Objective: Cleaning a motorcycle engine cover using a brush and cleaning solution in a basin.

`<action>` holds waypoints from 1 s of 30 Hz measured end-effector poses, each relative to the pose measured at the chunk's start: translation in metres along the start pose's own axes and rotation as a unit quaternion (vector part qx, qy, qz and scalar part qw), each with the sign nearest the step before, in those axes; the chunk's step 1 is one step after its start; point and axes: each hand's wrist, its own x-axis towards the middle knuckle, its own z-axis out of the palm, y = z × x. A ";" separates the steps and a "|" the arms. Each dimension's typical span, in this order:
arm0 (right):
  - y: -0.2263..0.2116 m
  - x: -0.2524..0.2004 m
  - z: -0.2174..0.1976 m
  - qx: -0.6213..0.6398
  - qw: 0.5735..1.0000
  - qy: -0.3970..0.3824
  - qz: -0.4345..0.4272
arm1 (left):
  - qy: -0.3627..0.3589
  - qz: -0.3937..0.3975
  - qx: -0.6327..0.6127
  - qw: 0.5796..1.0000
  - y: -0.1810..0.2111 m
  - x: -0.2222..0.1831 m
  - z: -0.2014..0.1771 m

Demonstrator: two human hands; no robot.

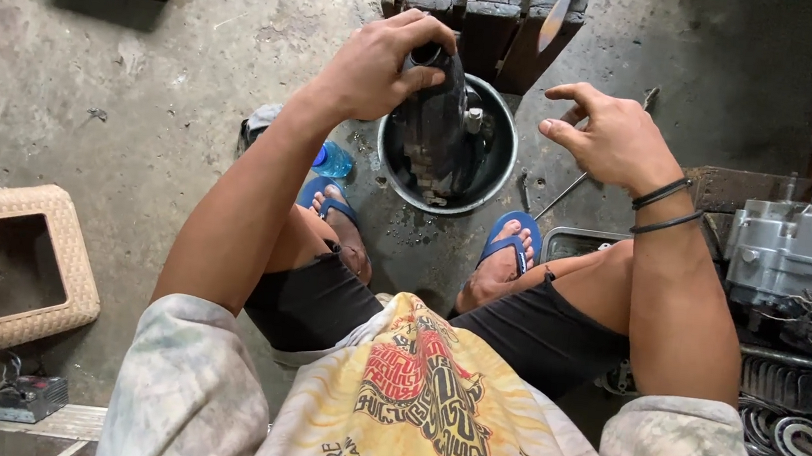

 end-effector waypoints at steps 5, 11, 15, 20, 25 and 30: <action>-0.003 -0.001 0.000 0.001 1.000 -0.006 0.018 | -0.023 0.004 -0.025 0.999 -0.003 0.006 -0.003; -0.004 -0.003 -0.001 0.005 0.999 -0.005 0.032 | -0.072 -0.054 -0.122 0.988 -0.005 0.015 -0.012; -0.001 0.004 0.001 -0.006 1.000 -0.002 0.013 | -0.103 -0.072 -0.172 0.977 -0.011 0.026 -0.014; -0.013 0.010 0.001 -0.001 1.000 0.003 0.014 | -0.135 -0.077 -0.152 0.976 -0.011 0.040 -0.014; -0.020 0.023 0.005 -0.004 1.000 0.000 0.007 | -0.152 -0.047 -0.167 0.973 -0.009 0.046 -0.018; -0.019 0.033 0.013 -0.037 0.999 -0.005 -0.005 | -0.045 0.029 -0.080 0.995 -0.014 0.040 -0.003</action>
